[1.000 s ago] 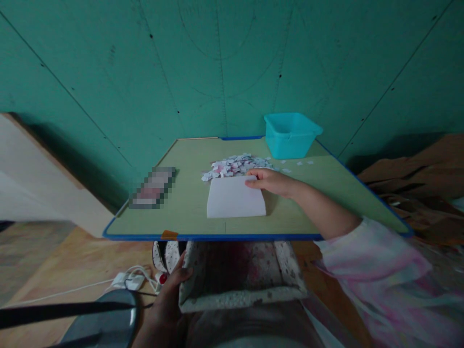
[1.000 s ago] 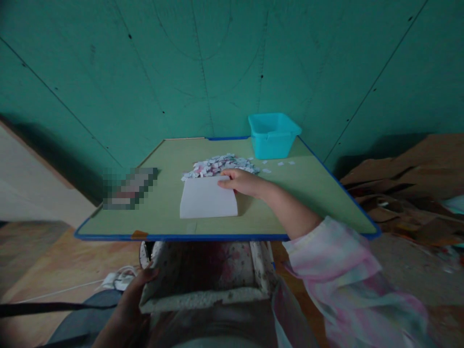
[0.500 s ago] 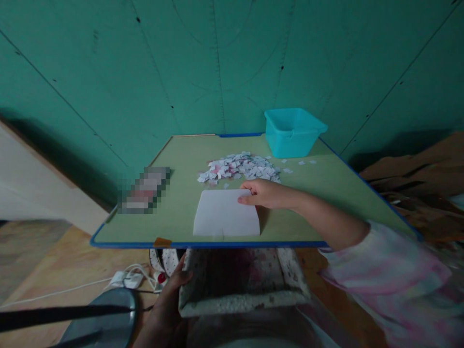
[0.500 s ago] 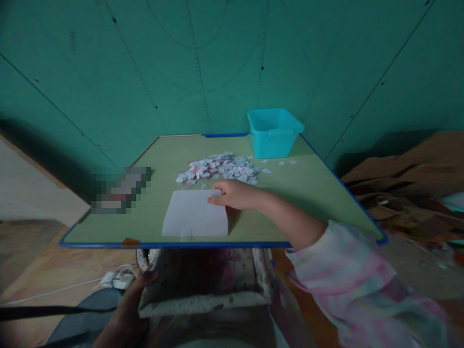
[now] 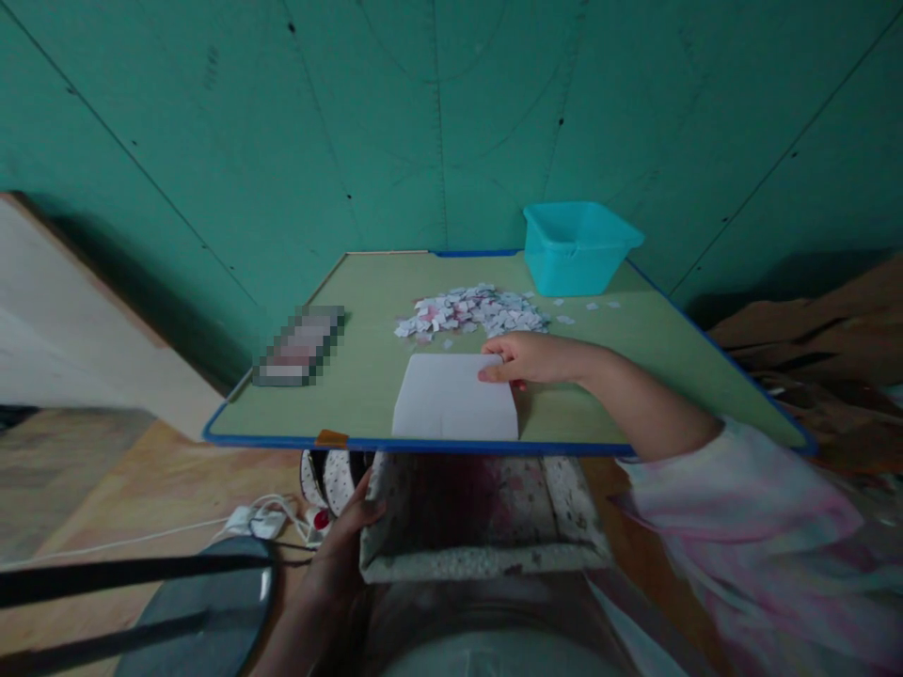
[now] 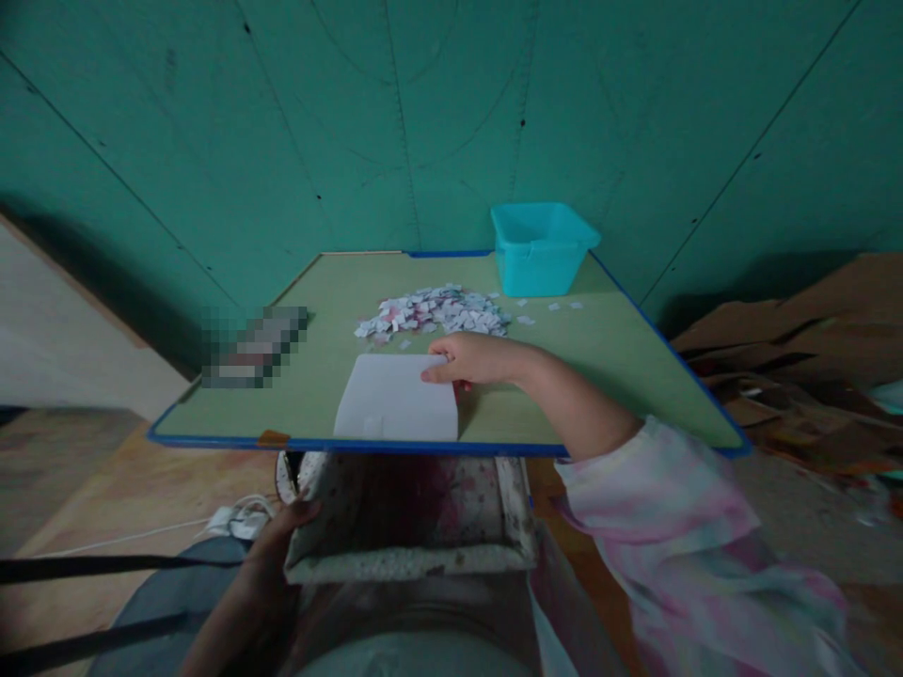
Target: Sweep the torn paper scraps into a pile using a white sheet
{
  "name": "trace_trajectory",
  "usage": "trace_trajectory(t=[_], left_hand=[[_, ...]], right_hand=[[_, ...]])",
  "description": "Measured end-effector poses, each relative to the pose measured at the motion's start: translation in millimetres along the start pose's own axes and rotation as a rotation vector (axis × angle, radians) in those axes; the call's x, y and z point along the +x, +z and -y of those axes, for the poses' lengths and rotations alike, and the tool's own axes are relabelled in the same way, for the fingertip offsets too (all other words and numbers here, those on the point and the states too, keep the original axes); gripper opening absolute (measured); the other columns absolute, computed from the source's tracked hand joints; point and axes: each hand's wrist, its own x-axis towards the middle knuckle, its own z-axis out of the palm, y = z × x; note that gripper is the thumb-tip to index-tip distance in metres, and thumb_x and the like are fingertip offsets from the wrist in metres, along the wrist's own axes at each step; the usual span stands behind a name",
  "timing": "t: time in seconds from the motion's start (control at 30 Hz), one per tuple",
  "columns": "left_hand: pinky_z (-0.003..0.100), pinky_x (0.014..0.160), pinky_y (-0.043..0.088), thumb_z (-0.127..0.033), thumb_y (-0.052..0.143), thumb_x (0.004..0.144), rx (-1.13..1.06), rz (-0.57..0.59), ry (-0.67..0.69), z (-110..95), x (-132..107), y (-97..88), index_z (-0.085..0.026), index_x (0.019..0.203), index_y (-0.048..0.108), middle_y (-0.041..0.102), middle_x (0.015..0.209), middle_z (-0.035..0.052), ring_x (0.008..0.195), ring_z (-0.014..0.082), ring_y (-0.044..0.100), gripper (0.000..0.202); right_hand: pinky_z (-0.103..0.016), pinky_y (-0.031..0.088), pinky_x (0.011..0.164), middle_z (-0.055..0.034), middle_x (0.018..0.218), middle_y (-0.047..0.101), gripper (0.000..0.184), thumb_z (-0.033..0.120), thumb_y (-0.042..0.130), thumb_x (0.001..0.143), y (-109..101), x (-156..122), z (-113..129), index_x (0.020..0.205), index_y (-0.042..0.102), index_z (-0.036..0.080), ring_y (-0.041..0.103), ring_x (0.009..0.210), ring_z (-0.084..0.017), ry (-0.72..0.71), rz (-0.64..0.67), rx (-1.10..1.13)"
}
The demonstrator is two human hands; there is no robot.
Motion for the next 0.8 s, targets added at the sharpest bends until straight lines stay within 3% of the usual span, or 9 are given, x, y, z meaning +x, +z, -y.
trace_trajectory(t=[0.1, 0.3, 0.47, 0.6, 0.7, 0.8], left_hand=[[0.031, 0.065, 0.049, -0.010, 0.053, 0.063, 0.028, 0.067, 0.043, 0, 2, -3.5, -0.024, 0.096, 0.058, 0.068, 0.057, -0.0023, 0.072, 0.0232, 0.066, 0.036], [0.035, 0.069, 0.049, -0.011, 0.057, 0.062, -0.075, 0.027, -0.023, 2, 7, -11.8, -0.025, 0.112, 0.048, 0.072, 0.076, 0.0029, 0.085, 0.0270, 0.063, 0.053], [0.033, 0.068, 0.049, -0.009, 0.065, 0.053, -0.151, 0.040, -0.074, 1, 13, -16.5, -0.029, 0.100, 0.054, 0.071, 0.067, -0.0002, 0.082, 0.0265, 0.064, 0.052], [0.034, 0.071, 0.048, -0.012, 0.058, 0.062, -0.067, 0.045, -0.043, 1, 12, -16.5, -0.028, 0.118, 0.043, 0.072, 0.083, 0.0010, 0.088, 0.0256, 0.062, 0.060], [0.035, 0.071, 0.048, -0.013, 0.054, 0.064, -0.020, 0.037, 0.002, 4, 12, -17.1, -0.025, 0.122, 0.040, 0.071, 0.088, 0.0039, 0.087, 0.0267, 0.062, 0.061], [0.035, 0.068, 0.048, -0.012, 0.053, 0.065, -0.042, 0.095, 0.032, 4, 13, -16.7, -0.024, 0.120, 0.045, 0.071, 0.089, 0.0056, 0.088, 0.0277, 0.062, 0.057]], right_hand=[[-0.018, 0.038, 0.048, 0.0010, 0.070, 0.052, 0.031, 0.042, 0.053, 0.071, 2, 3, -3, 0.083, 0.048, 0.014, 0.049, 0.056, -0.007, -0.038, 0.010, 0.076], [-0.019, 0.039, 0.053, -0.0006, 0.078, 0.053, 0.029, 0.037, 0.053, 0.072, 3, 2, -2, 0.089, 0.049, 0.014, 0.050, 0.064, -0.008, -0.071, 0.010, 0.135], [-0.018, 0.037, 0.052, 0.0012, 0.074, 0.050, 0.024, 0.033, 0.052, 0.074, 2, -3, 3, 0.087, 0.048, 0.014, 0.047, 0.061, -0.006, -0.091, 0.077, 0.129], [-0.017, 0.036, 0.053, 0.0010, 0.073, 0.050, 0.023, 0.033, 0.052, 0.074, 2, -6, 9, 0.086, 0.050, 0.013, 0.046, 0.061, -0.006, -0.111, 0.087, 0.072], [-0.019, 0.038, 0.054, 0.0001, 0.075, 0.052, 0.023, 0.033, 0.053, 0.073, 3, -5, 11, 0.085, 0.050, 0.014, 0.048, 0.063, -0.007, -0.136, -0.015, 0.129], [-0.020, 0.038, 0.054, 0.0001, 0.075, 0.052, 0.023, 0.034, 0.051, 0.073, 0, -1, 8, 0.088, 0.048, 0.015, 0.049, 0.063, -0.008, -0.172, -0.286, 0.232]])
